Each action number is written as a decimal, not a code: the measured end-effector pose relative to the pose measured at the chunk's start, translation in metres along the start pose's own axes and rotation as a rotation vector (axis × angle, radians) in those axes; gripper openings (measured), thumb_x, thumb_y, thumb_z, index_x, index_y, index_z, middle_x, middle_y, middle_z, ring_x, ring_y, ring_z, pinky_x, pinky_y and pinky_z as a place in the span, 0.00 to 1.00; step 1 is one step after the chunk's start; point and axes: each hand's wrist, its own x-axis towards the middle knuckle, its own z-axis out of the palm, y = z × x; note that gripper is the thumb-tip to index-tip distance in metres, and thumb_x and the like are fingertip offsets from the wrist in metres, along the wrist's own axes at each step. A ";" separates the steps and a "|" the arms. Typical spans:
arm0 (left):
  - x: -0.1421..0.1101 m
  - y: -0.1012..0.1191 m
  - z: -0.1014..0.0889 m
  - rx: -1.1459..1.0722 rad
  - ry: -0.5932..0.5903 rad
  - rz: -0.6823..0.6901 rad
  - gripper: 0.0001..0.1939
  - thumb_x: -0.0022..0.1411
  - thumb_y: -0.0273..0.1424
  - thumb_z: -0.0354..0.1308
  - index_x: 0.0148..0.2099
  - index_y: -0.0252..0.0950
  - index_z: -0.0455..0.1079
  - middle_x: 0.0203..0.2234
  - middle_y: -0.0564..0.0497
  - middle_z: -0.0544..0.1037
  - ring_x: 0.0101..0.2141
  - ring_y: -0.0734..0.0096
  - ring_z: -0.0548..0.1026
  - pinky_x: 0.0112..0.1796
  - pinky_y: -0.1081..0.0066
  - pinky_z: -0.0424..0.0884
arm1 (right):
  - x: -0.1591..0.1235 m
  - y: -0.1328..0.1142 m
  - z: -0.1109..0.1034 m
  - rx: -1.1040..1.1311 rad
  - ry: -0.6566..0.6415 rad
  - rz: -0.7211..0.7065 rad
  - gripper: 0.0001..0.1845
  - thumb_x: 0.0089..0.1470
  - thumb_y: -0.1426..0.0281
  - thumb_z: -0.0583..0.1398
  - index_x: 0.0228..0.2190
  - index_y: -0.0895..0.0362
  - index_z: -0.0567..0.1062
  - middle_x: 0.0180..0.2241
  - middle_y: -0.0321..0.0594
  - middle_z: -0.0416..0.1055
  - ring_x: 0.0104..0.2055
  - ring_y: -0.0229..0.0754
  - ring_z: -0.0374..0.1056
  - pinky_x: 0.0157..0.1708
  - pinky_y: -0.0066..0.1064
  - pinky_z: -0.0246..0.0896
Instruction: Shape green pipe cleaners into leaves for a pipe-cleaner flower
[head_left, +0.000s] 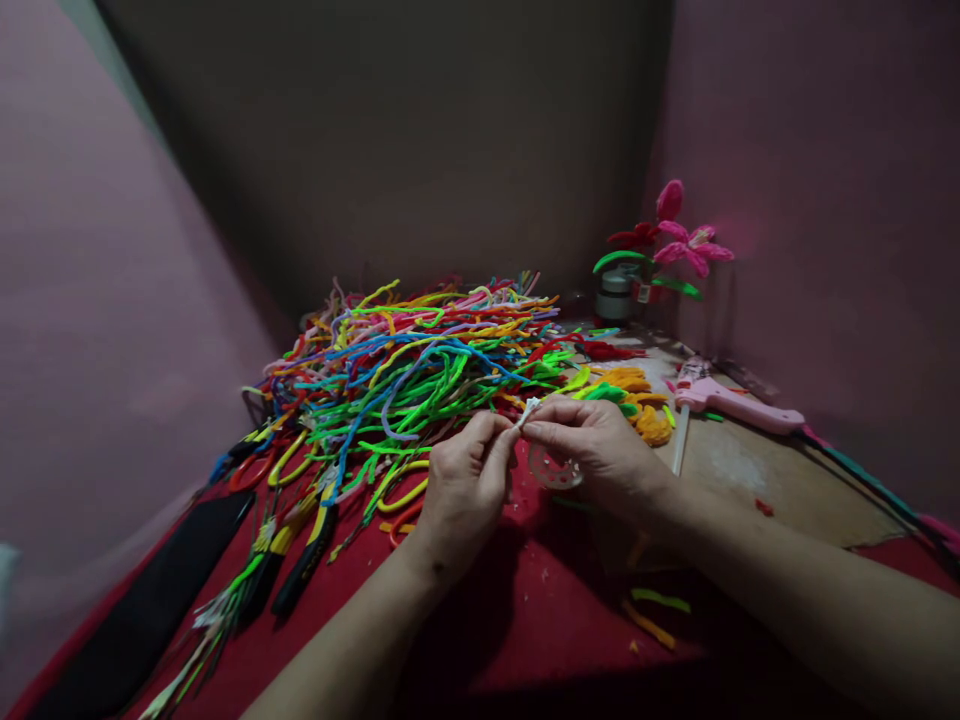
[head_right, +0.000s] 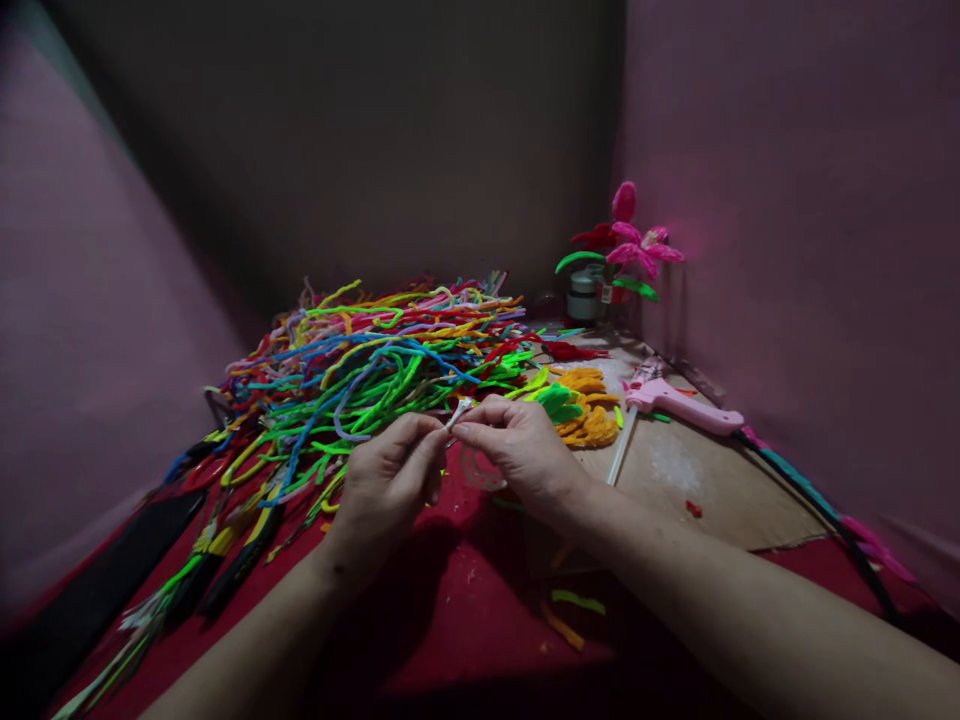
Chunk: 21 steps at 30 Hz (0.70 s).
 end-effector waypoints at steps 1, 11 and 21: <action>0.001 0.002 0.000 -0.107 -0.032 -0.076 0.09 0.59 0.33 0.50 0.29 0.34 0.63 0.15 0.59 0.64 0.13 0.84 0.60 0.16 0.80 0.57 | 0.000 0.000 0.000 0.001 0.014 -0.010 0.08 0.41 0.67 0.63 0.21 0.60 0.74 0.23 0.33 0.65 0.24 0.31 0.57 0.25 0.26 0.49; 0.004 0.002 -0.005 -0.744 -0.298 -0.413 0.12 0.53 0.36 0.57 0.28 0.33 0.62 0.16 0.59 0.64 0.09 0.88 0.54 0.09 0.82 0.53 | -0.004 0.002 -0.003 0.235 -0.096 0.176 0.12 0.40 0.66 0.65 0.28 0.60 0.76 0.24 0.38 0.71 0.25 0.35 0.65 0.27 0.29 0.56; 0.004 -0.007 0.005 -0.488 -0.259 -0.195 0.13 0.55 0.39 0.53 0.31 0.33 0.64 0.19 0.55 0.67 0.14 0.80 0.66 0.14 0.78 0.59 | -0.006 0.003 0.000 0.170 0.086 0.152 0.08 0.38 0.67 0.66 0.23 0.58 0.76 0.24 0.35 0.68 0.25 0.33 0.62 0.26 0.26 0.57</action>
